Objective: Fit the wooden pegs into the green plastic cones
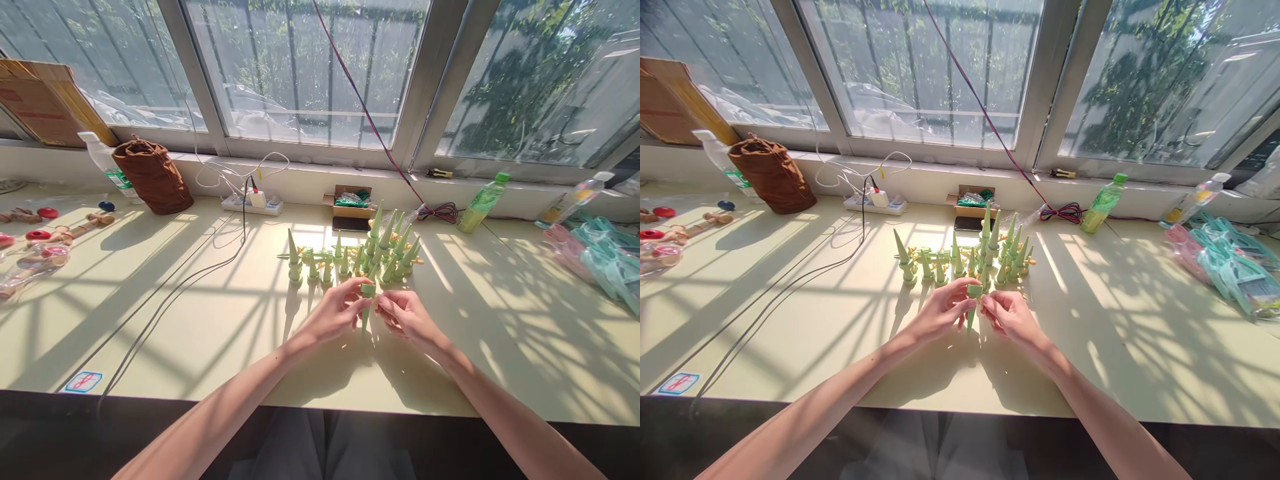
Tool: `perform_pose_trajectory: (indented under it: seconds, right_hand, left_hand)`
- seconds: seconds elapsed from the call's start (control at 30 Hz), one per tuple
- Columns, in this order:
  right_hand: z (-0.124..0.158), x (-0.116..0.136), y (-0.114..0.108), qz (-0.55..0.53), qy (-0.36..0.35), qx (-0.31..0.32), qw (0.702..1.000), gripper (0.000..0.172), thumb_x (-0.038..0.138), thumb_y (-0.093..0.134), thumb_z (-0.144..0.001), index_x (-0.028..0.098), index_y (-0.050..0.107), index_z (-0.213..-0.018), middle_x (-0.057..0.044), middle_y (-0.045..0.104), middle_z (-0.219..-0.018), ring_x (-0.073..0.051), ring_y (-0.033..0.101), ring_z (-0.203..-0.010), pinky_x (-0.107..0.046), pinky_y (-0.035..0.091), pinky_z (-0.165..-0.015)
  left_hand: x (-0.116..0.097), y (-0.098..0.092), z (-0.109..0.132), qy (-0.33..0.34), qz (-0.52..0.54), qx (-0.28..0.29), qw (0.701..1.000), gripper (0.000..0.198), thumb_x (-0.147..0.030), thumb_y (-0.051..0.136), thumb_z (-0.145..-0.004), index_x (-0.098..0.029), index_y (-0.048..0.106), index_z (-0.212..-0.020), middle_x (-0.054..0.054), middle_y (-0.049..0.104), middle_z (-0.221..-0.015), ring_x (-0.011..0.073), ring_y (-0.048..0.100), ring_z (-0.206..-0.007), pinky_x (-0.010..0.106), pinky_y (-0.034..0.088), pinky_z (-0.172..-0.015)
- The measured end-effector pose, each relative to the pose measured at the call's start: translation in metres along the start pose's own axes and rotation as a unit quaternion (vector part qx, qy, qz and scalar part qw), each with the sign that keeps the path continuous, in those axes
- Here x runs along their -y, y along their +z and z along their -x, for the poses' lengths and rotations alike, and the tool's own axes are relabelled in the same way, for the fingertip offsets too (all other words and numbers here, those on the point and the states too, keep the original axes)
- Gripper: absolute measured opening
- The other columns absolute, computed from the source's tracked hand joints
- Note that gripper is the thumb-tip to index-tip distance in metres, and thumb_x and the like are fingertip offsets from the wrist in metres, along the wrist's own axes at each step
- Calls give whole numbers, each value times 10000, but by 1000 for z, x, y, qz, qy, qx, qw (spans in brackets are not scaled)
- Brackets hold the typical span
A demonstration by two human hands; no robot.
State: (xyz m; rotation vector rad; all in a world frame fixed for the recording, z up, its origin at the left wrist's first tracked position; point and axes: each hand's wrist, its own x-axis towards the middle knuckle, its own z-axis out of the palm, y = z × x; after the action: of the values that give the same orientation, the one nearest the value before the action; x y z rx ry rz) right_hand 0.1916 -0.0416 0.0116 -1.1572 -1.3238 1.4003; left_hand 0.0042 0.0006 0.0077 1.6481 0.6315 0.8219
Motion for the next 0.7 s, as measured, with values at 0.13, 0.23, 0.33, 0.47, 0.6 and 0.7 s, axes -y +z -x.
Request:
perform_pose_trajectory:
  seconds: [0.13,0.23,0.33,0.47,0.6,0.7]
  right_hand:
    - [-2,0,1,-6,10,-2,1000,473,607,643,-832,159,575,-696,76,373,-491,-44,265,-371,-191,202,-336]
    - [-3,1,-3,44,-9,-13,999,492,632,563,-876,164,586,-727,67,395,-480,-60,295,-366,-206,244,-354]
    - [-3,1,-16,149,-70,-127,978,487,621,516,-904,168,603,-747,22,490,-545,-97,405,-421,-228,311,-404]
    - [-7,-1,-45,325,-139,-272,895,409,544,521,-911,171,651,-804,-21,591,-636,-136,496,-508,-248,379,-495]
    - [-12,-10,-69,428,-117,-259,858,283,419,557,-870,167,685,-875,-49,651,-750,-143,525,-533,-279,438,-578]
    - [-14,-18,-75,475,-88,-210,850,288,401,549,-866,171,702,-949,-74,654,-848,-152,548,-568,-293,459,-606]
  left_hand:
    - [1,0,-1,-5,7,-9,1000,382,-419,597,-921,-198,559,-1230,5,568,-819,94,551,-577,204,509,-471]
    - [0,-3,-2,-22,4,-24,999,390,-427,621,-903,-200,569,-1216,9,578,-809,98,554,-576,194,481,-455]
    - [-5,-7,-3,-39,5,-56,998,403,-432,630,-894,-209,568,-1224,4,576,-804,81,514,-533,197,468,-450]
    - [-8,-11,-3,-67,18,-100,993,403,-440,634,-882,-226,556,-1214,-7,566,-790,75,489,-507,192,449,-427]
    - [-3,-11,-4,-96,-17,-97,991,369,-455,637,-867,-229,585,-1155,-7,584,-771,96,527,-542,181,434,-418]
    - [1,-10,-3,-111,-45,-78,990,351,-462,631,-865,-231,590,-1126,-5,609,-772,102,551,-552,178,432,-431]
